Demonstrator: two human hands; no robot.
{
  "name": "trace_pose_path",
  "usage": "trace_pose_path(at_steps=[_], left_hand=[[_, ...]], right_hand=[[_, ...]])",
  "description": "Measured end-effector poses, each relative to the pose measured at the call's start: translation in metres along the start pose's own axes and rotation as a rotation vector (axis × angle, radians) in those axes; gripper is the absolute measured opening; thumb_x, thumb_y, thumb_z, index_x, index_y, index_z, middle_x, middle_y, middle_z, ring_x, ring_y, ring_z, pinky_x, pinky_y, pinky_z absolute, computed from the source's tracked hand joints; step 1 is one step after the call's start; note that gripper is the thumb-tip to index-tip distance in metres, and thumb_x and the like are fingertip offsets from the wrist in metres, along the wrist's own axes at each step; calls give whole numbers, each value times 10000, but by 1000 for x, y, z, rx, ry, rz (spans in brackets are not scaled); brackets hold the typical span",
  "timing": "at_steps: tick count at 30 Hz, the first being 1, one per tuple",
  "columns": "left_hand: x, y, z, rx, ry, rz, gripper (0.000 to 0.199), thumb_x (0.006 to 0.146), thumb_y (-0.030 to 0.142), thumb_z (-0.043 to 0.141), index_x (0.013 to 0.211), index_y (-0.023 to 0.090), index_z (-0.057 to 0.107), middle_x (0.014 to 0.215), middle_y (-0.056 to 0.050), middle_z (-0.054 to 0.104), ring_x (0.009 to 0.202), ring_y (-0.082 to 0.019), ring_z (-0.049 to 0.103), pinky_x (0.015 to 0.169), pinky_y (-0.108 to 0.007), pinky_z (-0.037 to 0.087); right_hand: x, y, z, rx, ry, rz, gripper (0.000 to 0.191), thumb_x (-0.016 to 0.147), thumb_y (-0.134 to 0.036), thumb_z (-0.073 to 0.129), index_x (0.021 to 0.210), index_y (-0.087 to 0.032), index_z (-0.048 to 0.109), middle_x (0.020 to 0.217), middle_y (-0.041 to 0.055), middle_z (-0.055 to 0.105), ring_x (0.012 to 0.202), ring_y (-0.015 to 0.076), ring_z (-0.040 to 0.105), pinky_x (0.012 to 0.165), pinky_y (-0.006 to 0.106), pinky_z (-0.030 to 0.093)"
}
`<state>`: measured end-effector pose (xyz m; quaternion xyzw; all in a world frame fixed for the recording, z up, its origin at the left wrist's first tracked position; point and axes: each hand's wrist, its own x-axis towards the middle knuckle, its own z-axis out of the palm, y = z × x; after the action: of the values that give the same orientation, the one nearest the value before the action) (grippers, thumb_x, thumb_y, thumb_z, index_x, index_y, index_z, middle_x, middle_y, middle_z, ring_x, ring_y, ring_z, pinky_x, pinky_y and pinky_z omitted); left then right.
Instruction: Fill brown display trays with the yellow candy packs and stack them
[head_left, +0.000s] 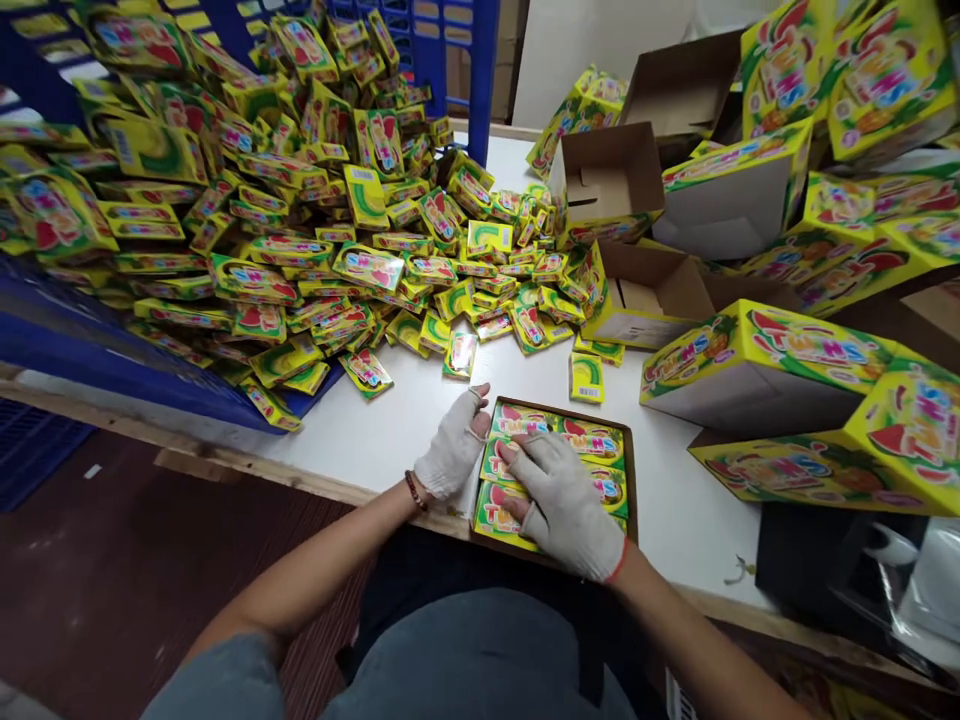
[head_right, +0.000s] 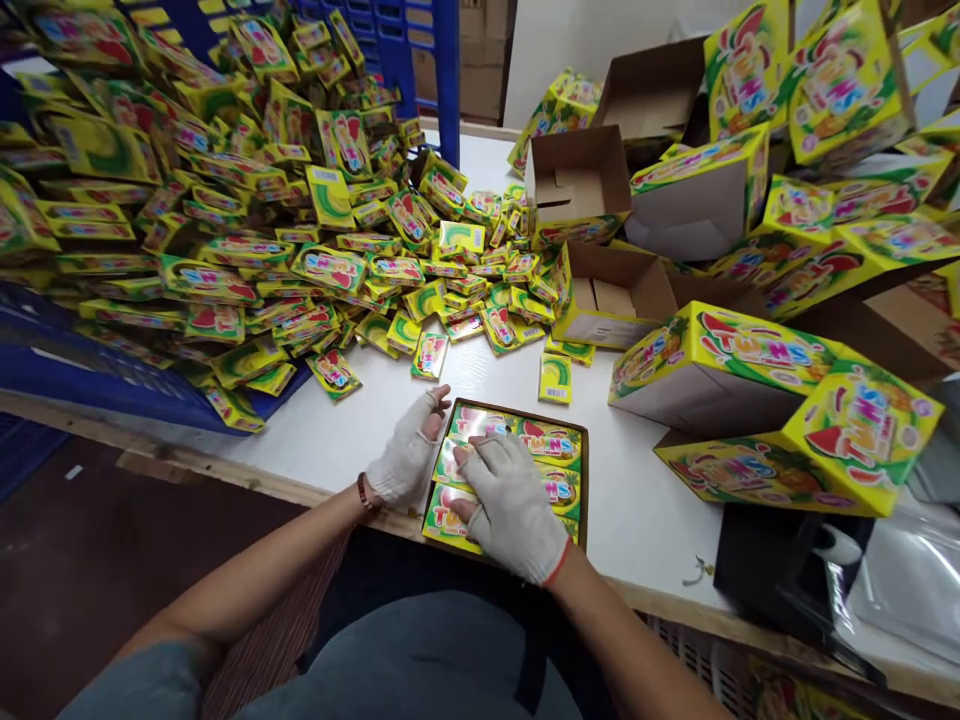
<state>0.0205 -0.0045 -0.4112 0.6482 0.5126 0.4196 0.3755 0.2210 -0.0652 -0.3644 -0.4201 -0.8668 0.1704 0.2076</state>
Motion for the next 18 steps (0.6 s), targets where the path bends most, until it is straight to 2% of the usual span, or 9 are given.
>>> trace_pose_path(at_steps=[2,4,6,8,10,13,14,16,18], left_hand=[[18,-3,2,234,44,-44,381,977,302,392,1294,151,540,1294,-138,601,1185,-239,574,1051,-397,459],[46,-6,-2,560,51,-124,299,920,298,511,1153,138,609,1200,-159,612,1176,-296,552,1039,-442,446],[74,-7,-6,798,1,-192,325,836,312,640,1110,137,623,1183,-178,594,1152,-344,542,991,-469,453],[91,-8,-8,884,-35,-216,414,782,303,702,1155,150,607,1222,-186,567,1127,-350,548,949,-457,465],[94,-7,-7,796,-25,-231,401,795,299,690,1159,158,598,1188,-171,581,1075,-319,574,916,-425,478],[76,8,-4,469,102,-162,420,834,340,649,1203,158,565,1141,-138,615,1047,-273,600,927,-402,494],[66,17,-3,364,165,-98,465,835,344,645,1247,156,540,1172,-137,612,1073,-268,599,950,-404,493],[42,38,3,251,240,80,582,827,345,649,1351,163,475,1273,-145,579,1166,-269,574,1018,-415,474],[20,55,10,236,200,234,648,819,346,651,1408,181,438,1341,-150,548,1262,-287,527,1084,-440,436]], right_hand=[[2,-7,6,-94,-26,-13,443,896,-311,625,1292,-112,631,1241,203,632,1185,352,536,1039,599,435],[1,-7,9,-131,-25,-23,451,888,-289,625,1304,-116,627,1284,204,620,1217,364,519,1055,623,417],[-2,-1,10,-98,-11,-42,474,879,-289,626,1322,-121,610,1310,199,612,1248,364,510,1076,628,406],[-7,7,8,7,41,-74,525,890,-314,607,1375,-122,557,1355,199,587,1308,355,487,1103,616,398],[-11,13,4,132,175,-14,545,919,-340,563,1421,-139,502,1413,196,547,1363,339,460,1118,595,401],[-2,17,-6,298,377,285,420,963,-359,497,1339,-182,561,1329,167,612,1263,302,567,1069,532,467],[6,17,-10,374,402,372,394,970,-371,489,1306,-187,578,1280,156,641,1203,285,609,1043,503,491],[26,16,-15,559,384,432,422,962,-413,498,1310,-182,559,1224,147,671,1111,261,655,974,451,537],[46,16,-21,677,346,406,483,940,-432,518,1344,-167,527,1226,148,673,1069,250,665,925,422,555]])
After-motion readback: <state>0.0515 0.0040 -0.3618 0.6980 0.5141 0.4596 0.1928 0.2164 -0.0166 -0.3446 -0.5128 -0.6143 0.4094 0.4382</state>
